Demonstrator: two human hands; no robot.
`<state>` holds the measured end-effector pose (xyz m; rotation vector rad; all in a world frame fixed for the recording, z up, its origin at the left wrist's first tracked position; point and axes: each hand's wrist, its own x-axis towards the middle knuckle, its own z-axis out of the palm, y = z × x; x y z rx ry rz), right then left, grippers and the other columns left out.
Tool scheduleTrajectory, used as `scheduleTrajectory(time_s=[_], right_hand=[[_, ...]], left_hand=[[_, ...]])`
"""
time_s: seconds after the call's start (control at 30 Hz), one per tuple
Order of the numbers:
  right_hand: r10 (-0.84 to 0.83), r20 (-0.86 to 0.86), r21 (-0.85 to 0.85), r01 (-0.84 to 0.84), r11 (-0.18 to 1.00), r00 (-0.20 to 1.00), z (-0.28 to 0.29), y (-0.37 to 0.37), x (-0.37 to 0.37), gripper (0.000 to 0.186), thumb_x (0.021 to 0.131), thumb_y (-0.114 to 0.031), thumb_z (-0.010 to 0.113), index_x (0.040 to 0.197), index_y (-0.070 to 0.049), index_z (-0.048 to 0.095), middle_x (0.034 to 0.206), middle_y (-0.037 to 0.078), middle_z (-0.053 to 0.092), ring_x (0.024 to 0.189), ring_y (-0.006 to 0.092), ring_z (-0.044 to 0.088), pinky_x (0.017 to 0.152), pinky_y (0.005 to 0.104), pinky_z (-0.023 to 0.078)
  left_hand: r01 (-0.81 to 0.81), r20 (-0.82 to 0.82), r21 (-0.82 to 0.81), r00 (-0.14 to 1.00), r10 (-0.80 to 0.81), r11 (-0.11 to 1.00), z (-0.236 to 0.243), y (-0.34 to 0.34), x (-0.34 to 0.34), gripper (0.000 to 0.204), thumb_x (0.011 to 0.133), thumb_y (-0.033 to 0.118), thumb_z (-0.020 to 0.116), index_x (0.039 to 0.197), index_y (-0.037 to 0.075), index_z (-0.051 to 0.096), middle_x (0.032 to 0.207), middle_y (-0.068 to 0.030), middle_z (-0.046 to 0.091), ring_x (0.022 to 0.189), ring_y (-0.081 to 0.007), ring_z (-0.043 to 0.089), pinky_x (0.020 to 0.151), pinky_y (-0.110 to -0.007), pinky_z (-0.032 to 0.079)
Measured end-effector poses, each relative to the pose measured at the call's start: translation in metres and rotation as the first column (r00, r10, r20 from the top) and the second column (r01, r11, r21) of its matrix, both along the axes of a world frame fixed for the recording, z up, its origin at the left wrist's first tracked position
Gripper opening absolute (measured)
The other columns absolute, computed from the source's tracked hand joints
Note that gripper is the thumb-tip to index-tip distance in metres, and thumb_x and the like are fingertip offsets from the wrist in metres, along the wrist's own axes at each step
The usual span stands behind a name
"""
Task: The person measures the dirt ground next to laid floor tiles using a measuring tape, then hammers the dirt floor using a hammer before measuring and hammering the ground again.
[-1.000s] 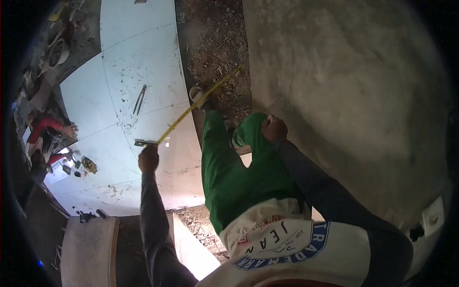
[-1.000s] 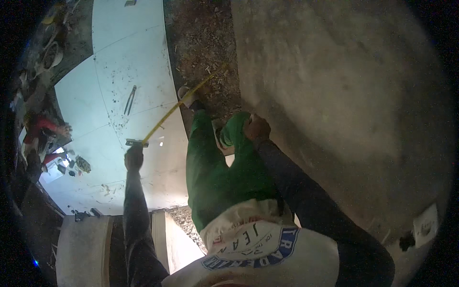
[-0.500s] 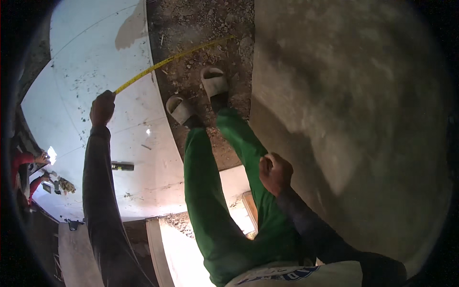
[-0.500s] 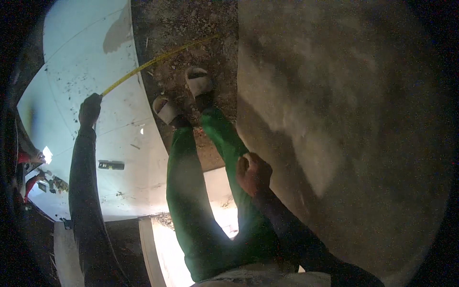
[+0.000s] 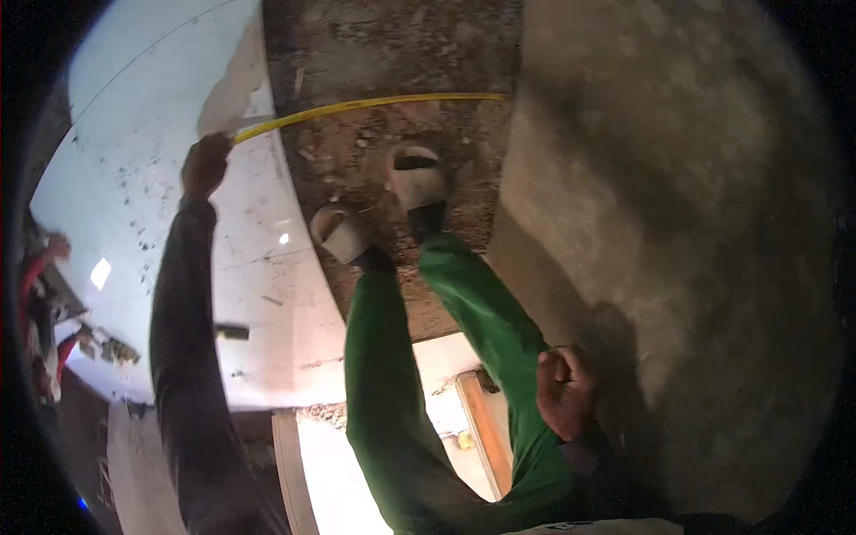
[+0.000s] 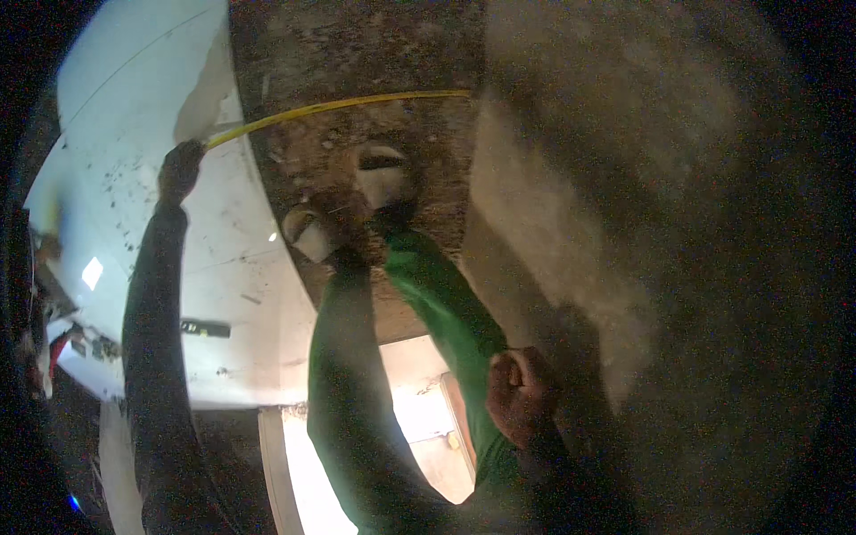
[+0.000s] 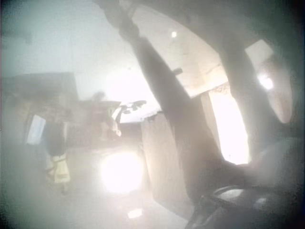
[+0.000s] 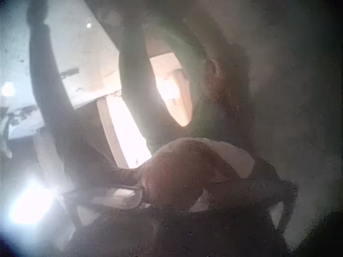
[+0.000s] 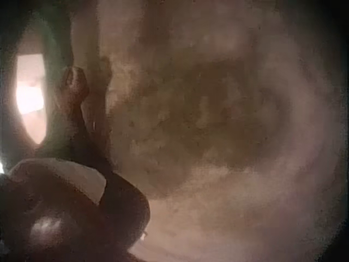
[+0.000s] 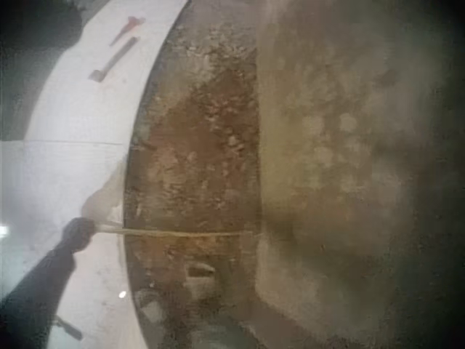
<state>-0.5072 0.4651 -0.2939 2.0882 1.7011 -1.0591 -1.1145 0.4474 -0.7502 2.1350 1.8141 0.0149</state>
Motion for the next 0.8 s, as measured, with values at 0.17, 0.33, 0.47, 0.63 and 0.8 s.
scheduleTrajectory(time_s=[0.17, 0.33, 0.47, 0.63, 0.8], right_hand=[[-0.256, -0.039, -0.16, 0.247, 0.956, 0.966, 0.003, 0.018, -0.005, 0.022, 0.1, -0.022, 0.064, 0.093, -0.001, 0.063, 0.07, -0.004, 0.037, 0.068, 0.0073, 0.039, 0.063, 0.0258, 0.037], [-0.23, -0.041, -0.105, 0.225, 0.969, 0.972, -0.001, 0.018, -0.002, 0.021, 0.098, -0.022, 0.066, 0.094, -0.001, 0.063, 0.071, -0.002, 0.044, 0.068, 0.0111, 0.043, 0.065, 0.028, 0.04], [-0.131, 0.15, -0.218, 0.162, 0.962, 0.98, 0.005, 0.042, -0.02, 0.03, 0.099, -0.03, 0.065, 0.096, -0.001, 0.064, 0.071, -0.001, 0.047, 0.068, 0.0113, 0.044, 0.065, 0.0289, 0.041], [-0.031, 0.167, -0.184, 0.062, 0.981, 0.985, 0.003, 0.048, -0.024, 0.04, 0.098, -0.04, 0.064, 0.101, 0.0, 0.065, 0.07, 0.0, 0.048, 0.069, 0.0134, 0.047, 0.066, 0.031, 0.043], [-0.092, 0.245, -0.256, 0.156, 0.954, 0.965, 0.005, 0.056, -0.031, 0.039, 0.099, -0.038, 0.063, 0.102, 0.001, 0.065, 0.075, 0.005, 0.057, 0.073, 0.0144, 0.053, 0.071, 0.0322, 0.047]], left_hand=[[-0.462, -0.205, -0.391, 0.887, 0.414, 0.796, 0.01, 0.03, 0.081, 0.021, 0.091, 0.022, 0.058, 0.106, 0.019, 0.072, 0.11, -0.0069, 0.072, 0.105, -0.0328, 0.067, 0.084, -0.05, 0.055], [-0.576, -0.27, -0.486, 0.814, 0.514, 0.658, 0.043, 0.052, 0.079, 0.025, 0.088, 0.032, 0.063, 0.105, 0.017, 0.073, 0.109, -0.0113, 0.073, 0.103, -0.0344, 0.07, 0.084, -0.051, 0.056], [-0.547, -0.341, -0.566, 0.837, 0.428, 0.617, 0.042, 0.067, 0.086, 0.026, 0.091, 0.033, 0.06, 0.11, 0.023, 0.075, 0.11, -0.008, 0.074, 0.104, -0.0324, 0.071, 0.089, -0.047, 0.057], [-0.605, -0.313, -0.559, 0.787, 0.531, 0.567, 0.042, 0.064, 0.087, 0.027, 0.09, 0.037, 0.062, 0.107, 0.02, 0.075, 0.111, -0.0093, 0.074, 0.104, -0.034, 0.07, 0.089, -0.048, 0.056], [-0.535, -0.295, -0.572, 0.841, 0.453, 0.621, 0.046, 0.067, 0.089, 0.028, 0.088, 0.036, 0.064, 0.108, 0.019, 0.075, 0.108, -0.0122, 0.074, 0.102, -0.0346, 0.071, 0.089, -0.048, 0.057]])
